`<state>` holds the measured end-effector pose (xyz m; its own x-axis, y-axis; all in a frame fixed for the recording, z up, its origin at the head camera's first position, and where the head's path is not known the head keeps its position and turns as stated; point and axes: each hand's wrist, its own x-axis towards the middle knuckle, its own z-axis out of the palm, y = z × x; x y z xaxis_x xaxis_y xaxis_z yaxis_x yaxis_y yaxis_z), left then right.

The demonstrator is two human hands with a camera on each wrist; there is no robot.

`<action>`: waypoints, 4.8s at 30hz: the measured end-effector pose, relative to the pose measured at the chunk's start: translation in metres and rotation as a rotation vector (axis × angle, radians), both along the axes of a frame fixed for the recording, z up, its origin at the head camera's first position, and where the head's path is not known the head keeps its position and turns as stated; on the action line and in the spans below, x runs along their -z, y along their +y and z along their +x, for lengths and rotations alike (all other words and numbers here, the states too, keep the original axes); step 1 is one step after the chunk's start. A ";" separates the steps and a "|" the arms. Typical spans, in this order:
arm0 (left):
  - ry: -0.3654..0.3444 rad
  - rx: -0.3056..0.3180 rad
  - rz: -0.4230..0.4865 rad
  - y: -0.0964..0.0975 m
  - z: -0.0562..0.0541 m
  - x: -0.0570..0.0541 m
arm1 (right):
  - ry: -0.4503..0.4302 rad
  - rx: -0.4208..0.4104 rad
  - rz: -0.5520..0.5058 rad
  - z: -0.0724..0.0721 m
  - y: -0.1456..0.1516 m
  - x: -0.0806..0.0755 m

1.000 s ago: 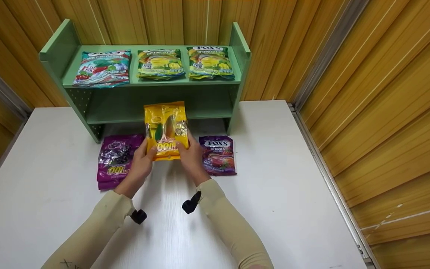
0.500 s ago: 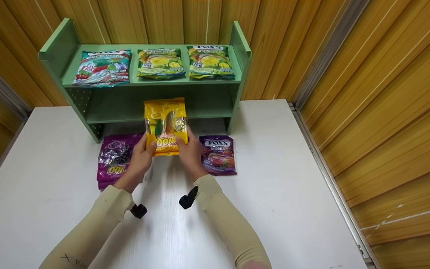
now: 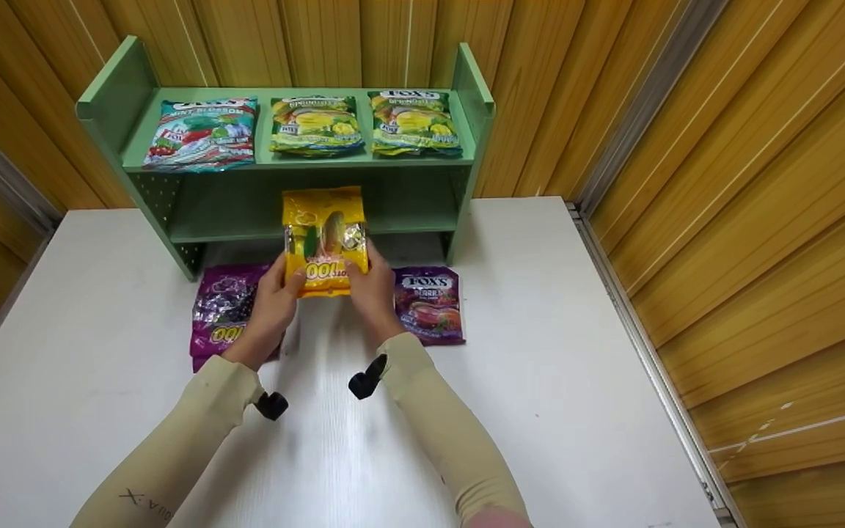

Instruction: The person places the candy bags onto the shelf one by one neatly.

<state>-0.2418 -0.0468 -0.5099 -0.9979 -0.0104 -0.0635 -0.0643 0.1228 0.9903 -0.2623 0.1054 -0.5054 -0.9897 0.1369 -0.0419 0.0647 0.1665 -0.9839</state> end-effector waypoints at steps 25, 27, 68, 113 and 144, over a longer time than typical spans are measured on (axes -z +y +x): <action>0.139 -0.070 0.058 -0.003 -0.007 0.001 | -0.044 -0.006 -0.046 -0.020 0.000 -0.012; 0.104 -0.061 0.065 -0.003 -0.008 0.000 | -0.052 -0.006 -0.046 -0.021 0.000 -0.012; 0.037 0.026 0.051 -0.008 -0.032 -0.018 | -0.048 -0.036 0.010 -0.043 0.001 -0.033; 0.151 -0.021 -0.045 -0.010 -0.047 -0.008 | 0.110 -0.028 0.172 -0.057 -0.005 -0.021; 0.047 -0.240 0.044 -0.004 -0.019 -0.003 | 0.096 -0.044 -0.006 -0.013 0.008 0.010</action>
